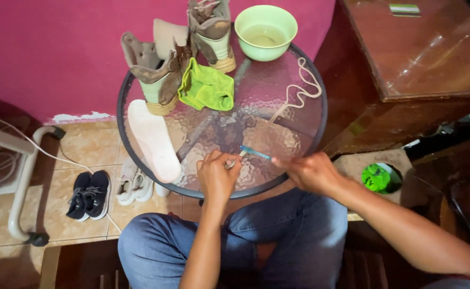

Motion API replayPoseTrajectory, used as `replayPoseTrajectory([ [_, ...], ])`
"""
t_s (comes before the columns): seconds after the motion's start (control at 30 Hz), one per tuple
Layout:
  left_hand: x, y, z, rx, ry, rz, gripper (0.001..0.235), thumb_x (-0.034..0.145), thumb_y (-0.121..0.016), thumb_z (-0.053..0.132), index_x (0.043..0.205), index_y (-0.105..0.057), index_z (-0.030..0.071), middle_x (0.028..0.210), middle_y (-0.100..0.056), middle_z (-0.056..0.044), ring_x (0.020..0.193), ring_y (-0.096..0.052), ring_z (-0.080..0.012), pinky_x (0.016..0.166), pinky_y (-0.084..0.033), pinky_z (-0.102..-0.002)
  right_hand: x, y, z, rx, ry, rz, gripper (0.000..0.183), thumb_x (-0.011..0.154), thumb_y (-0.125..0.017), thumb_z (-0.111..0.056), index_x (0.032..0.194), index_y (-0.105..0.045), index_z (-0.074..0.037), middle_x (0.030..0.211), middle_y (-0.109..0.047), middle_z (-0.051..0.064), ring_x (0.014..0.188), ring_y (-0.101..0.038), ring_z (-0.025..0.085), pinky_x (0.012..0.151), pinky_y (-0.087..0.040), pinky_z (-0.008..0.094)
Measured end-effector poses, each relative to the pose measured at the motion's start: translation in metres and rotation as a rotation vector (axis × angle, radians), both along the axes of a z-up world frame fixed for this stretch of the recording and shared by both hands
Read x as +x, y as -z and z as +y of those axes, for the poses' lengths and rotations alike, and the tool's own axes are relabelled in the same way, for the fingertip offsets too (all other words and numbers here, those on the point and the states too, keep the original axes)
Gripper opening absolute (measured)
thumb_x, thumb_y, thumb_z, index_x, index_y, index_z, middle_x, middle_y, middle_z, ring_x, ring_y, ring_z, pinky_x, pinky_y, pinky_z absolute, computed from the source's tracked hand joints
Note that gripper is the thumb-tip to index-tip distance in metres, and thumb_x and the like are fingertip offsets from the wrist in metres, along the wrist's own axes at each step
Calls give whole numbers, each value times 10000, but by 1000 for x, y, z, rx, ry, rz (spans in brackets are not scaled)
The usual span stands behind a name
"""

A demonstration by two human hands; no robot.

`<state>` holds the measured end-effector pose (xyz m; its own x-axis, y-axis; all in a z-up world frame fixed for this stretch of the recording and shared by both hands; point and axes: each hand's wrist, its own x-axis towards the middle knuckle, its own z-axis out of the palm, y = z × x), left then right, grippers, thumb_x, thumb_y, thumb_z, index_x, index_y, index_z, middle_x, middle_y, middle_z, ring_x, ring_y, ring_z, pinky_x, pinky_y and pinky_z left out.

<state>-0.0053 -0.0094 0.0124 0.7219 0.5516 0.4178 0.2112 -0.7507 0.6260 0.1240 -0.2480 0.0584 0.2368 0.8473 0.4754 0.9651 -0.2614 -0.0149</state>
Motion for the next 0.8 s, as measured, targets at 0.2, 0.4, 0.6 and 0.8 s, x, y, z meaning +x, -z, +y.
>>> replayPoseTrajectory([
  [0.2, 2, 6, -1, 12, -14, 14, 63, 755, -829, 319, 757, -778, 283, 690, -605, 13, 790, -650, -223, 773, -440, -341, 50, 35, -4, -50, 240, -148, 322, 973, -482, -369, 1179, -729, -351, 623, -613, -39, 502, -629, 211, 530, -548, 384],
  [0.4, 2, 5, 0, 37, -22, 3, 77, 742, -835, 328, 749, -767, 293, 686, -599, 21, 776, -646, -209, 762, -444, -337, -1, 6, 5, 56, -44, 7, 310, 964, -529, -302, 1218, -706, -286, 630, -607, -21, 464, -617, 244, 459, -509, 399],
  [0.6, 3, 8, -1, 37, -33, 13, 88, 745, -830, 334, 738, -762, 279, 687, -604, 12, 782, -643, -216, 770, -446, -342, 67, 19, -10, -128, 293, -94, 273, 903, -567, -406, 1126, -716, -357, 614, -629, -54, 562, -689, 231, 551, -569, 403],
  [0.8, 2, 2, 0, 19, -35, 6, 87, 738, -838, 333, 736, -766, 284, 684, -609, 23, 781, -644, -206, 782, -447, -333, 5, 21, -2, -70, 56, -31, 203, 919, -508, -431, 1014, -685, -410, 590, -598, -149, 444, -628, 156, 459, -523, 314],
])
